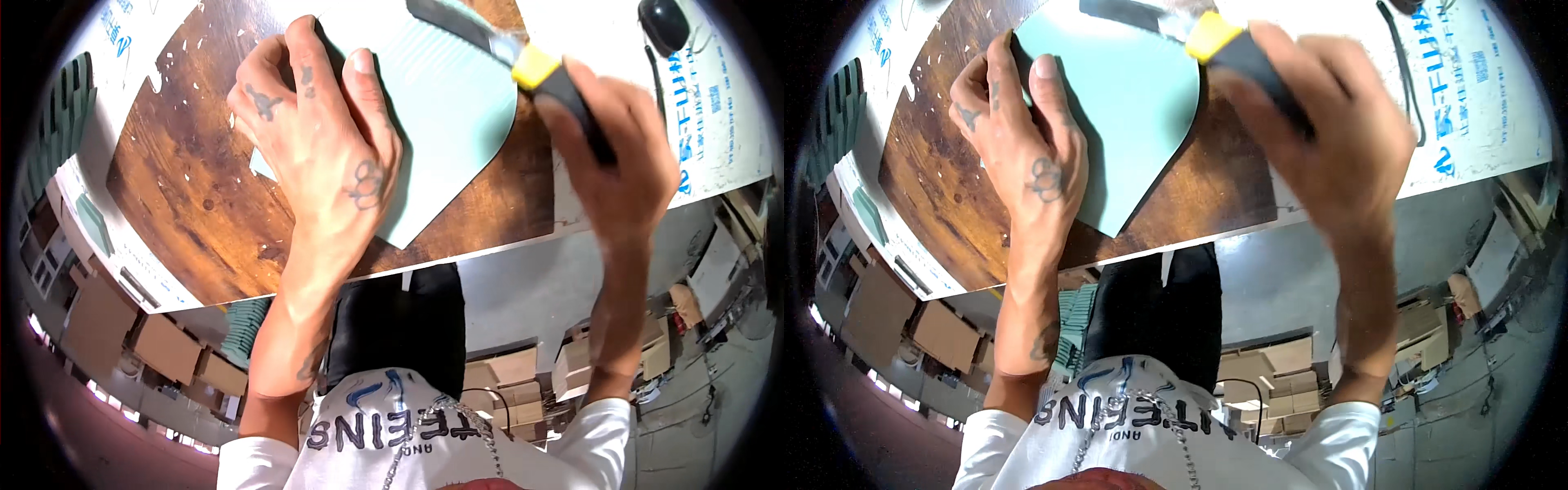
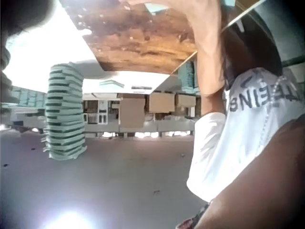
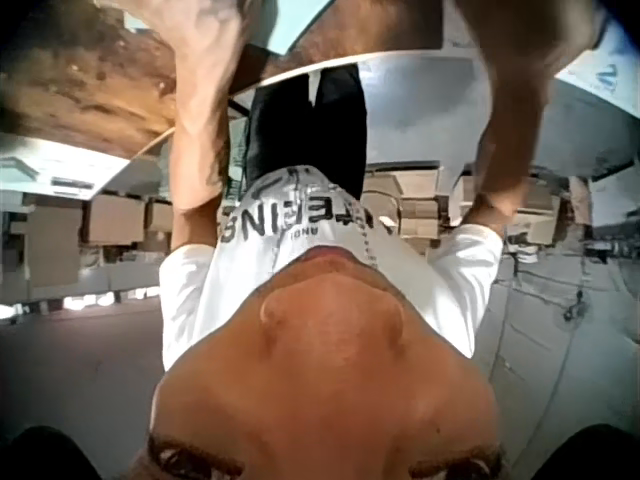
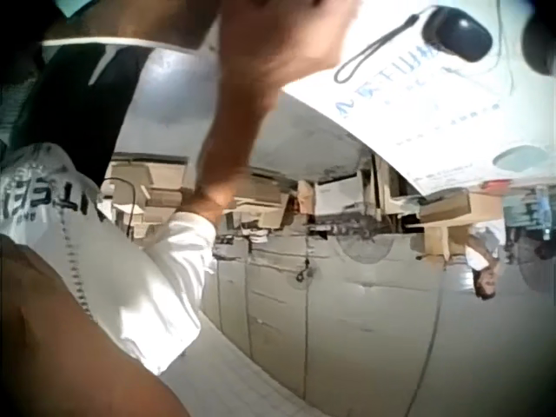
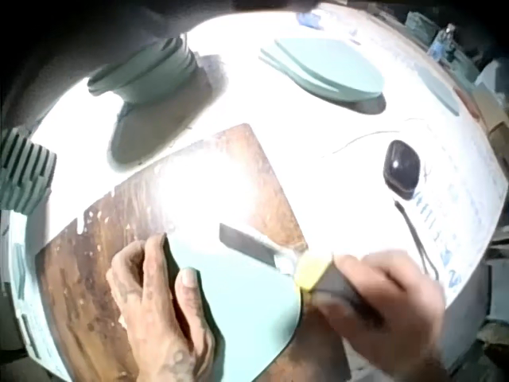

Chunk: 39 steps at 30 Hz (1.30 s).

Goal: Trimming excess material from the edges of curved green foam pieces using a utility knife.

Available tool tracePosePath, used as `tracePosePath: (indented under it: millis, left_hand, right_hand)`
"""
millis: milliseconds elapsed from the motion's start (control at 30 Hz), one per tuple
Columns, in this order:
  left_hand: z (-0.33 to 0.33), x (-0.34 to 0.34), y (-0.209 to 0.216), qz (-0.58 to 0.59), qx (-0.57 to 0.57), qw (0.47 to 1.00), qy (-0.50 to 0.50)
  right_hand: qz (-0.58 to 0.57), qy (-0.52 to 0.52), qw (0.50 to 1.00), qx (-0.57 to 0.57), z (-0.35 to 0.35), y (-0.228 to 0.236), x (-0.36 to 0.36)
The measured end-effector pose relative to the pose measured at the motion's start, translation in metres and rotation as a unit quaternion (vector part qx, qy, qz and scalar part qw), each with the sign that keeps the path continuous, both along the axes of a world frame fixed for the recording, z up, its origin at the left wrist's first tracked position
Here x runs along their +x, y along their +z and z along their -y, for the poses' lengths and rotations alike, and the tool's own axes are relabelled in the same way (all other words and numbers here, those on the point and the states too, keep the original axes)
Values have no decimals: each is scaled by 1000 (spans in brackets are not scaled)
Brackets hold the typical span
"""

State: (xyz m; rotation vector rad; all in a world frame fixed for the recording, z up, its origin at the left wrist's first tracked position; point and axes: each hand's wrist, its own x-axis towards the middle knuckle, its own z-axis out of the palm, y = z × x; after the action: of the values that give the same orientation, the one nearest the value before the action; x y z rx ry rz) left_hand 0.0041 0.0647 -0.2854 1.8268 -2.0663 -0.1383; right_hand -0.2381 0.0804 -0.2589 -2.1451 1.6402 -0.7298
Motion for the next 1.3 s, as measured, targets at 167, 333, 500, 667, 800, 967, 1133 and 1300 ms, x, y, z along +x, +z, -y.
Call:
tracePosePath:
  millis: [167, 333, 500, 667, 800, 967, 1133, 1300]
  left_hand:
    - [55, 0, 15, -133, 41, 978, -155]
    - [71, -12, 29, 129, -22, 987, -89]
    - [29, -15, 7, 133, -43, 990, 19]
    - [29, -24, 19, 45, 9, 995, 91]
    - [30, -22, 13, 28, -7, 998, 61]
    - [67, 8, 24, -34, 53, 983, -173]
    - [52, -16, 14, 38, -1, 993, 107]
    - [41, -10, 15, 45, -1, 992, 116]
  right_hand:
    - [-7, 80, 991, -107, -4, -16, -31]
    - [-36, -32, 999, 4, -69, 2, -7]
    - [19, -73, 996, 40, -78, 5, 6]
    - [-3, -58, 998, -2, -57, 0, 11]
    - [-45, -40, 995, -77, -3, -16, 5]
    - [37, 26, 998, -36, -21, -11, -10]
    - [-19, -32, 998, 41, -72, 9, 1]
    - [-34, -43, 997, 58, -59, 14, -1]
